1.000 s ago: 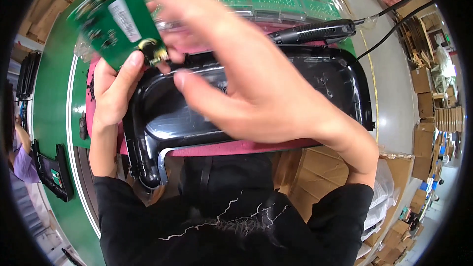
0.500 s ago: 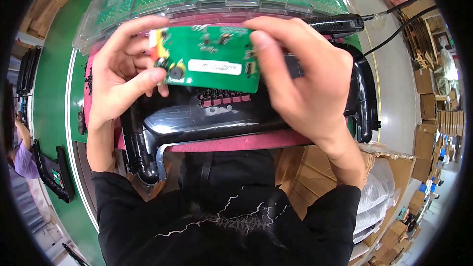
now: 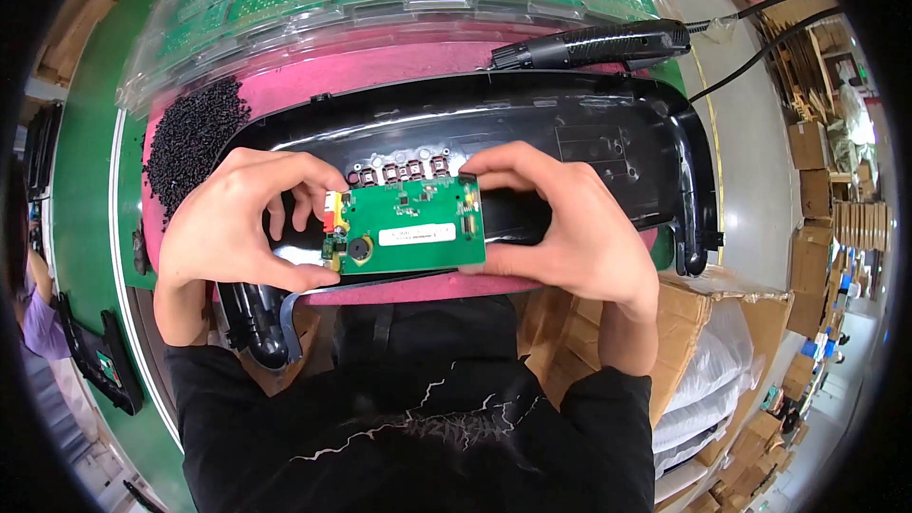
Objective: The recorder is assembling electronic components by placing a PCB into a plastic housing and securing it with an electric screwdriver.
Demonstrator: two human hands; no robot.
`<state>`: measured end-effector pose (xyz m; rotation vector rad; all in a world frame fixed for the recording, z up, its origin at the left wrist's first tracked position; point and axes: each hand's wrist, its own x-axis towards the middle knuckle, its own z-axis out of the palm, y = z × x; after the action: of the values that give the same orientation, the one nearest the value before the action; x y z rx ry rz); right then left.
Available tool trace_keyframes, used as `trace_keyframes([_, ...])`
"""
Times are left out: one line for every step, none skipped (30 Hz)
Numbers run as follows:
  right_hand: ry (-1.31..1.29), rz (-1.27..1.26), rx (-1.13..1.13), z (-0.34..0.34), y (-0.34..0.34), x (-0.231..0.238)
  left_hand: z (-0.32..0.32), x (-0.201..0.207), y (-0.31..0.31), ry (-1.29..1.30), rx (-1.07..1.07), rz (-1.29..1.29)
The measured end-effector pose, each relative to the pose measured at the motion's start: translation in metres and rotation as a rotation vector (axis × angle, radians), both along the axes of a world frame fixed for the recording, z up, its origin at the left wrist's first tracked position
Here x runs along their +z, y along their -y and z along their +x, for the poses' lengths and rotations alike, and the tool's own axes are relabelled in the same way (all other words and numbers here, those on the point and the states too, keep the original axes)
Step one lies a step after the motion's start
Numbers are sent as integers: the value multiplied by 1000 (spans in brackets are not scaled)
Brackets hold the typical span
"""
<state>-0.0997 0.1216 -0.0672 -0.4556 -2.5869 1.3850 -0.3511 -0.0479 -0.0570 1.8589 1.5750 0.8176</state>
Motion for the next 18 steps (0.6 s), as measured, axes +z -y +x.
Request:
trace_keyframes([-29,21,19,-3,-4,-4,-1,0,0,-3,15,-5])
trace_keyframes([-45,145,77,-5,-7,-5,-2,0,0,-3,12,-6])
trace_keyframes([-46,145,76,-7,-7,-8,-3,0,-1,1,39,-20])
trace_keyframes([-85,163,63,-7,-7,-9,-3,-1,-2,12,66,-32])
trace_keyframes([-125,181,51,-8,-7,-10,-2,-2,-3,18,65,-31])
trace_keyframes([-118,183,50,-9,-7,-10,-2,-4,-4,17,79,-24])
trace_keyframes([-129,226,25,-13,-6,-15,-4,-7,-4,4,98,-19])
trace_keyframes([-139,270,-1,-18,-5,-20,-6,-9,-3,-3,100,-18])
trace_keyframes([-150,313,-28,-22,-4,-24,-8,-11,-4,-57,138,-43])
trace_keyframes([-123,295,-42,-22,0,-24,-6,-12,-4,-100,177,-72])
trace_keyframes([-119,292,-40,-22,2,-24,-4,-13,-4,-96,179,-76])
trace_keyframes([-101,338,-56,-22,4,-23,-3,-14,-3,-130,191,-51])
trace_keyframes([-83,385,-78,-21,6,-23,-2,-15,-4,-166,197,-26])
trace_keyframes([-80,383,-81,-22,7,-23,-1,-16,-4,-163,194,-28])
trace_keyframes([-67,390,-81,-22,7,-23,0,-16,-4,-175,215,-31])
trace_keyframes([-57,399,-84,-24,8,-24,-1,-18,-3,-191,234,-31])
trace_keyframes([-56,398,-90,-25,8,-26,-3,-18,-4,-191,228,-32])
trace_keyframes([-54,416,-88,-27,8,-27,-5,-18,-4,-210,217,-33])
